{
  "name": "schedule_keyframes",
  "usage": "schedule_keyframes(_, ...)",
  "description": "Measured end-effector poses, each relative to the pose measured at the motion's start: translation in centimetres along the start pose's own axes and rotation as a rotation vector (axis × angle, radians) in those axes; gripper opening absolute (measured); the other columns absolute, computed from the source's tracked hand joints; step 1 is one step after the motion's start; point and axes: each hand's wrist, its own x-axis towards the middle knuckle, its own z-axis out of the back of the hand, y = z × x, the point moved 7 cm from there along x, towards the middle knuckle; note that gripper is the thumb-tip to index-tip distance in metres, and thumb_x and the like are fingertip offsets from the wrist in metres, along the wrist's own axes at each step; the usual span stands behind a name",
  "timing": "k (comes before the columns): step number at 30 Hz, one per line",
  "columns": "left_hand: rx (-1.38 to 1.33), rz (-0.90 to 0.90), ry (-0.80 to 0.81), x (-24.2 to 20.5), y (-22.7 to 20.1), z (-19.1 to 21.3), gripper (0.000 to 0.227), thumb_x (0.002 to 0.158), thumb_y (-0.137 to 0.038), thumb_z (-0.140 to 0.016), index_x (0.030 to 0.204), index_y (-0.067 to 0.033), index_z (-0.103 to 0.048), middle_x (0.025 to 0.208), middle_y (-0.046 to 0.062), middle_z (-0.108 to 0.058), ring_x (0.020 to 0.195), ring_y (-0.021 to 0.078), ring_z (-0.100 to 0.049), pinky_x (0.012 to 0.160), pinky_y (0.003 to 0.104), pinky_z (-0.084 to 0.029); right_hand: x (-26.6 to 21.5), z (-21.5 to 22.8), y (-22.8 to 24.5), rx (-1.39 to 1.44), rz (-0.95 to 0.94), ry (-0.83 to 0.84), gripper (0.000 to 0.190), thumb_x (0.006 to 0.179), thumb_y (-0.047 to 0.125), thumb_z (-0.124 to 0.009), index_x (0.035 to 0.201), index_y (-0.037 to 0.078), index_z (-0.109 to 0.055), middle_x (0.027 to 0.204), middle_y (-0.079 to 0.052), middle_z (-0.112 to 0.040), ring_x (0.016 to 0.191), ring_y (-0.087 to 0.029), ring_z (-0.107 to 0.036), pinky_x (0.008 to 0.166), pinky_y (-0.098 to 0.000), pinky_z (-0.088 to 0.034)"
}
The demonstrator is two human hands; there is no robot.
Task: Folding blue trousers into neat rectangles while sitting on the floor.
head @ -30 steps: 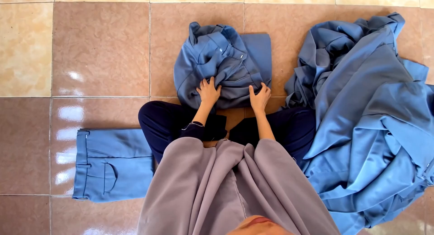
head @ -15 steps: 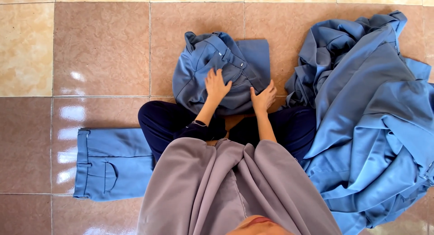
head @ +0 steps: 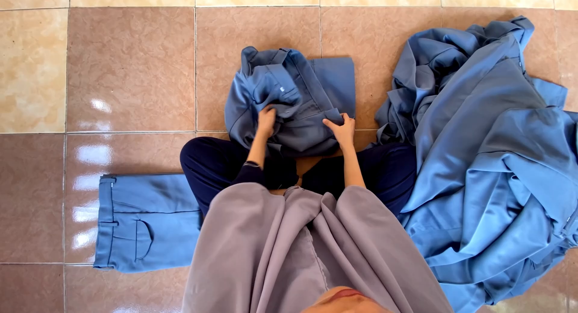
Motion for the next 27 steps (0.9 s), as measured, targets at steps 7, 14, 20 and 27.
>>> schedule_keyframes(7, -0.799, 0.038, 0.417, -6.5, -10.3, 8.8, 0.028, 0.068, 0.008, -0.05, 0.091, -0.0045, -0.059, 0.07, 0.007, -0.062, 0.061, 0.0176, -0.063, 0.058, 0.025, -0.051, -0.4, -2.4, 2.3, 1.255, -0.09, 0.326, 0.025, 0.091, -0.006, -0.069, 0.107, 0.013, -0.065, 0.092, -0.003, -0.071, 0.078, -0.016, -0.074, 0.063, -0.0242, -0.063)
schedule_keyframes(14, 0.336, 0.147, 0.726, -11.6, -18.5, 8.2, 0.088, 0.09, -0.071, -0.063, 0.15, -0.0093, -0.044, 0.105, 0.016, -0.067, 0.073, 0.019, -0.069, 0.067, 0.037, -0.059, -1.6, -5.0, 1.4, 1.07, -0.184, 0.393, 0.059, 0.086, -0.004, -0.081, 0.138, 0.012, -0.059, 0.138, -0.009, -0.06, 0.124, -0.028, -0.06, 0.101, -0.0394, -0.056)
schedule_keyframes(20, 0.924, -0.674, 0.106, -9.7, -21.4, 0.2, 0.108, 0.067, -0.079, -0.079, 0.145, -0.0094, -0.049, 0.136, 0.026, -0.053, 0.125, 0.0466, -0.057, 0.095, 0.055, -0.054, -0.9, -4.9, 0.4, 0.957, -0.314, 0.263, 0.081, 0.085, -0.003, -0.085, 0.153, 0.003, -0.04, 0.154, -0.023, -0.043, 0.138, -0.041, -0.05, 0.106, -0.0512, -0.053)
schedule_keyframes(27, 1.111, -0.277, 0.39, -8.0, -8.8, -5.5, 0.092, 0.084, -0.066, -0.073, 0.158, -0.0237, -0.038, 0.166, 0.026, -0.023, 0.153, 0.0414, -0.027, 0.116, 0.067, -0.027, -2.4, -4.1, 1.7, 0.764, -0.327, 0.207, 0.086, 0.084, 0.002, -0.084, 0.154, -0.004, -0.035, 0.156, -0.031, -0.034, 0.139, -0.049, -0.044, 0.104, -0.058, -0.05)
